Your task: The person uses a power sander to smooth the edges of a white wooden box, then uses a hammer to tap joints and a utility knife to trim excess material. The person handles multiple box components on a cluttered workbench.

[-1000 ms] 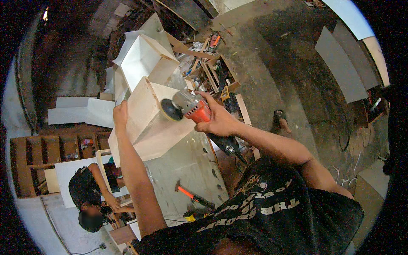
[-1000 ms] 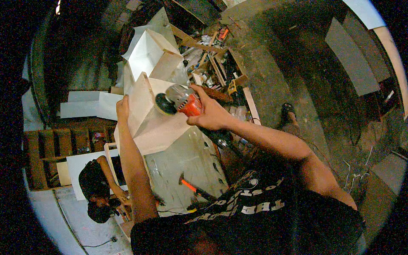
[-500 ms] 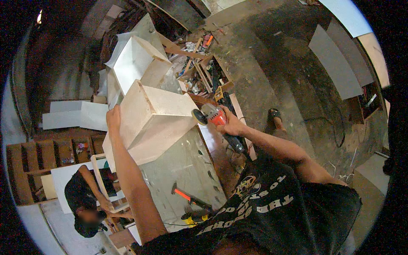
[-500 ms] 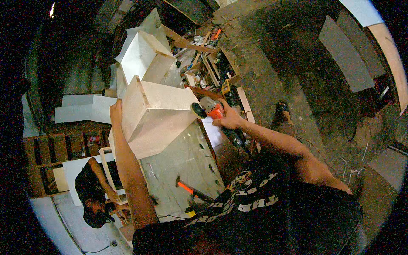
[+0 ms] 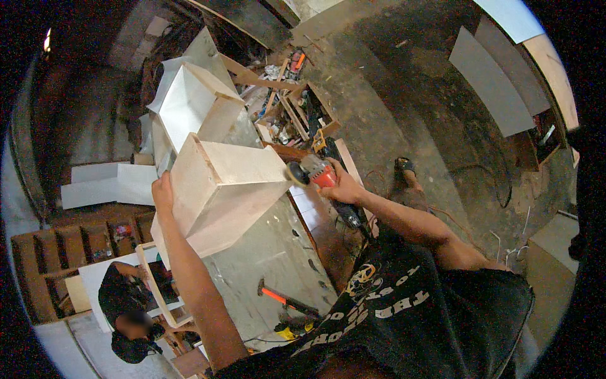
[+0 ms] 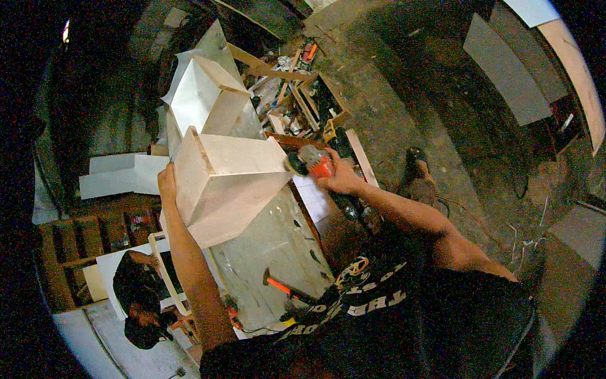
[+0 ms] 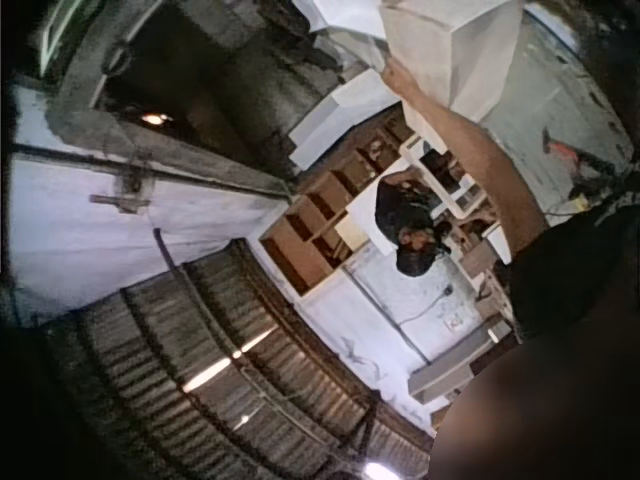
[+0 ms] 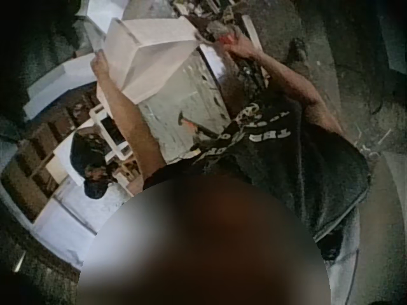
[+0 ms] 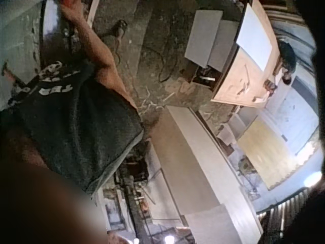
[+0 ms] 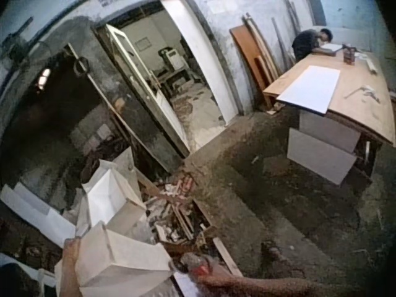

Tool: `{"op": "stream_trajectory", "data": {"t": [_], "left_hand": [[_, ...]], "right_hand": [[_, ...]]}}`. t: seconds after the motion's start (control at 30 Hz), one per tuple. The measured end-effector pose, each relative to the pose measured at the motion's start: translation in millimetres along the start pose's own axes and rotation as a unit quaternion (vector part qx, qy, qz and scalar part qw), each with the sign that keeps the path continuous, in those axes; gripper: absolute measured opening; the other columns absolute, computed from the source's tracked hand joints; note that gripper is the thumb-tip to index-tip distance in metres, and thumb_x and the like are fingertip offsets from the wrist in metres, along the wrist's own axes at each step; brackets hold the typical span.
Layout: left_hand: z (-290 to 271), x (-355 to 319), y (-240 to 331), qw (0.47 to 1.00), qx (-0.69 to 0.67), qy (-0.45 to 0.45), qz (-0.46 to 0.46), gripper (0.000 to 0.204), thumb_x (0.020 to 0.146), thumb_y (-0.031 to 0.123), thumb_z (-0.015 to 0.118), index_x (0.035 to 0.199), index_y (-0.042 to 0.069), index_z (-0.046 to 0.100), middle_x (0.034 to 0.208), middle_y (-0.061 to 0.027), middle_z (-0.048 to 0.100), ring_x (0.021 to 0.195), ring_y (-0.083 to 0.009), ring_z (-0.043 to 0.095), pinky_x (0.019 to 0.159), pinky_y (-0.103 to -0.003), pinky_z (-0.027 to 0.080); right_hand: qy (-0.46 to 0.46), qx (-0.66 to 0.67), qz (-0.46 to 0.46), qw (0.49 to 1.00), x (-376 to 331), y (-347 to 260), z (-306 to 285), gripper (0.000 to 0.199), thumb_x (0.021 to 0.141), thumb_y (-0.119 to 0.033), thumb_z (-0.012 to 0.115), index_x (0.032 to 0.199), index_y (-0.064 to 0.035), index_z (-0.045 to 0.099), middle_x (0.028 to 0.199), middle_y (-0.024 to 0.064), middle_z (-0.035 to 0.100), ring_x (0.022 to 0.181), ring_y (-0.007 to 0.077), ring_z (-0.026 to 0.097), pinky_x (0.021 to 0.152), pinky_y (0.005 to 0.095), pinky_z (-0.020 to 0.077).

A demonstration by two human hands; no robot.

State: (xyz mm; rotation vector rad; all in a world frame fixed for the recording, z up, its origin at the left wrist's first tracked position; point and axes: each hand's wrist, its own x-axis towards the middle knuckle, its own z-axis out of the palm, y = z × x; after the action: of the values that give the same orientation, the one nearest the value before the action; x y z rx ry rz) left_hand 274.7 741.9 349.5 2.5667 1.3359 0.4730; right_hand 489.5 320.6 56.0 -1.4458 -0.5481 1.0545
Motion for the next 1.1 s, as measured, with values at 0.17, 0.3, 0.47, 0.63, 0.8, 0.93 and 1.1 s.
{"op": "stream_trajectory", "data": {"t": [0.17, 0.3, 0.47, 0.63, 0.8, 0.93, 1.1], "left_hand": [[-3.3, -5.0, 6.3, 1.000, -0.013, -0.001, 0.014, 0.053, 0.098, 0.036, 0.054, 0.077, -0.013, 0.055, 0.061, -0.0126, 0.052, 0.063, -0.0187, 0.049, 0.065, -0.041, 0.042], [-4.2, -4.4, 4.2, 1.000, -0.002, -0.005, 0.014, 0.054, 0.099, 0.037, 0.055, 0.076, -0.011, 0.055, 0.061, -0.0088, 0.052, 0.062, -0.0176, 0.048, 0.063, -0.041, 0.040], [-0.5, -4.9, 0.1, 0.999, -0.052, -0.012, -0.009, 0.054, 0.099, 0.038, 0.055, 0.075, -0.010, 0.056, 0.061, -0.0099, 0.053, 0.062, -0.0179, 0.049, 0.063, -0.041, 0.041], [0.8, -6.0, 4.3, 1.000, -0.009, 0.012, 0.011, 0.055, 0.099, 0.040, 0.054, 0.077, -0.011, 0.057, 0.061, -0.0101, 0.053, 0.062, -0.0196, 0.049, 0.065, -0.040, 0.043], [-2.1, -9.5, 9.2, 1.000, -0.011, 0.011, 0.027, 0.056, 0.100, 0.040, 0.054, 0.079, -0.012, 0.056, 0.062, -0.0106, 0.054, 0.065, -0.0192, 0.049, 0.066, -0.040, 0.043], [-4.1, -11.9, 8.8, 1.000, 0.005, -0.007, 0.022, 0.055, 0.101, 0.039, 0.052, 0.082, -0.013, 0.055, 0.066, -0.0123, 0.056, 0.069, -0.0183, 0.050, 0.069, -0.040, 0.043], [-3.8, -10.9, 6.0, 1.000, -0.011, -0.009, 0.007, 0.054, 0.103, 0.037, 0.051, 0.086, -0.014, 0.056, 0.070, -0.0124, 0.061, 0.071, -0.0182, 0.051, 0.070, -0.040, 0.044]], "right_hand": [[-0.047, 0.085, -0.093, 0.991, -19.6, -84.3, 14.7, 0.103, 0.074, -0.017, 0.080, 0.159, -0.0086, 0.021, 0.128, 0.0148, 0.061, 0.107, 0.0223, 0.062, 0.094, 0.0360, 0.0507], [-0.053, 0.051, -0.157, 0.985, -26.4, -139.3, 21.8, 0.104, 0.074, -0.017, 0.081, 0.159, -0.0145, 0.021, 0.126, 0.0196, 0.063, 0.107, 0.0293, 0.064, 0.098, 0.0393, 0.0504], [-0.054, 0.001, -0.181, 0.982, -33.1, -165.0, 31.8, 0.106, 0.073, -0.021, 0.081, 0.159, -0.0170, 0.020, 0.123, 0.0251, 0.065, 0.109, 0.0404, 0.066, 0.099, 0.0439, 0.0509], [-0.047, 0.004, -0.154, 0.987, -30.4, -135.4, 27.8, 0.106, 0.073, -0.020, 0.081, 0.159, -0.0160, 0.019, 0.125, 0.0236, 0.064, 0.111, 0.0392, 0.065, 0.100, 0.0433, 0.0507], [-0.059, 0.030, -0.039, 0.997, -24.4, -49.7, 10.6, 0.107, 0.071, -0.018, 0.083, 0.158, -0.0147, 0.021, 0.127, 0.0181, 0.064, 0.110, 0.0316, 0.065, 0.099, 0.0404, 0.0511], [-0.050, 0.072, 0.061, 0.994, -0.7, 23.9, 10.6, 0.110, 0.068, -0.021, 0.086, 0.157, -0.0121, 0.023, 0.122, 0.0193, 0.066, 0.111, 0.0310, 0.065, 0.100, 0.0398, 0.0506], [-0.011, 0.030, 0.067, 0.997, 15.5, 64.6, 7.9, 0.115, 0.068, -0.031, 0.084, 0.158, -0.0006, 0.019, 0.129, 0.0225, 0.063, 0.118, 0.0324, 0.063, 0.105, 0.0400, 0.0488]]}}
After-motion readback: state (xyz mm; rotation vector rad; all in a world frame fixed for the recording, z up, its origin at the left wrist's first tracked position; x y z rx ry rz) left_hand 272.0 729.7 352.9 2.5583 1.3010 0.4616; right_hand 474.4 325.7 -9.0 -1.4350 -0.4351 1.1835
